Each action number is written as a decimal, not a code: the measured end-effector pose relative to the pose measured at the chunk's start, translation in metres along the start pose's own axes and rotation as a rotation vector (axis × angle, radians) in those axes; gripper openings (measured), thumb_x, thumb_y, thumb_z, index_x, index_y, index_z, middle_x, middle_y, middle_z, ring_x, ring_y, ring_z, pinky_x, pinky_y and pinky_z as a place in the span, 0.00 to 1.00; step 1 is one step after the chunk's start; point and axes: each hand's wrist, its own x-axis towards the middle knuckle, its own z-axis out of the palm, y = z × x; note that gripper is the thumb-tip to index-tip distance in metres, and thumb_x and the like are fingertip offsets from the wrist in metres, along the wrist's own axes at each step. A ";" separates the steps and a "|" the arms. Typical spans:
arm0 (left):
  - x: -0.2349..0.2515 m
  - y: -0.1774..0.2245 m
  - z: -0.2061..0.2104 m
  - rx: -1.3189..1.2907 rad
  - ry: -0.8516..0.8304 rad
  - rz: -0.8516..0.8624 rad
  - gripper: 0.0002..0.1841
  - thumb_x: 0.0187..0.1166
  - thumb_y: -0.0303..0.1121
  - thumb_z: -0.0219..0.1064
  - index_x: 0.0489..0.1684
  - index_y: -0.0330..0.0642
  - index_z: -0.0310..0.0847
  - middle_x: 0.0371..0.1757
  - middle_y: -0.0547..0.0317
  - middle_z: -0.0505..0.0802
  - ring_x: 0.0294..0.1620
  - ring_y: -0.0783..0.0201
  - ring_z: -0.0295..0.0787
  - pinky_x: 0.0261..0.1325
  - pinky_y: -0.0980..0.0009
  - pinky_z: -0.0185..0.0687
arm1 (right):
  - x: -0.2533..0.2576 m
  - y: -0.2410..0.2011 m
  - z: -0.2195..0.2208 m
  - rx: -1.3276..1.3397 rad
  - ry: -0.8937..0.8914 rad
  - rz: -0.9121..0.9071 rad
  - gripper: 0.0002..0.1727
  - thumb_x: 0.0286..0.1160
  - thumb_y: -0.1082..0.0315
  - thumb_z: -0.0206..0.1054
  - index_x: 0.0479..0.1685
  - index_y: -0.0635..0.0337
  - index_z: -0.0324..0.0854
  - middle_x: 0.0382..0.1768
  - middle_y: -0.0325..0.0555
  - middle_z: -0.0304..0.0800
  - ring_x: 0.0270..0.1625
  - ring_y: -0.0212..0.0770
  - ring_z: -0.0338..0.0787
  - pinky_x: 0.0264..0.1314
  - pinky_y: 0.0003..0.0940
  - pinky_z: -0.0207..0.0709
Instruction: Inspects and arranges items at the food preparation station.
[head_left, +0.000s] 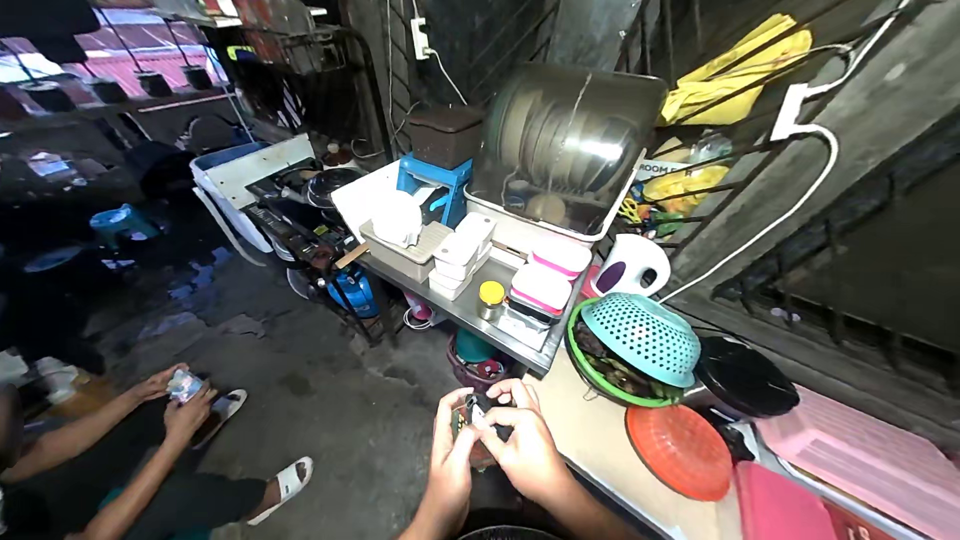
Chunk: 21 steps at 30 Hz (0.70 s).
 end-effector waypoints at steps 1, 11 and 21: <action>0.001 0.000 -0.002 -0.015 -0.018 0.015 0.25 0.80 0.30 0.53 0.78 0.37 0.71 0.65 0.45 0.85 0.54 0.55 0.87 0.50 0.62 0.88 | 0.000 0.000 -0.005 0.008 -0.117 0.025 0.13 0.74 0.50 0.68 0.33 0.42 0.97 0.72 0.38 0.80 0.78 0.42 0.72 0.81 0.47 0.67; 0.006 -0.003 0.003 0.083 -0.011 -0.086 0.17 0.87 0.34 0.63 0.69 0.40 0.80 0.63 0.50 0.90 0.55 0.56 0.91 0.55 0.60 0.91 | -0.010 0.012 -0.019 0.148 -0.032 0.103 0.04 0.61 0.64 0.78 0.23 0.51 0.92 0.64 0.37 0.89 0.59 0.28 0.88 0.56 0.27 0.85; 0.009 -0.018 0.026 0.152 -0.109 -0.281 0.14 0.85 0.41 0.67 0.60 0.43 0.84 0.52 0.52 0.93 0.48 0.57 0.92 0.53 0.58 0.91 | -0.019 0.040 -0.061 0.064 -0.003 -0.048 0.14 0.63 0.62 0.83 0.48 0.49 0.90 0.58 0.37 0.89 0.57 0.30 0.89 0.54 0.28 0.89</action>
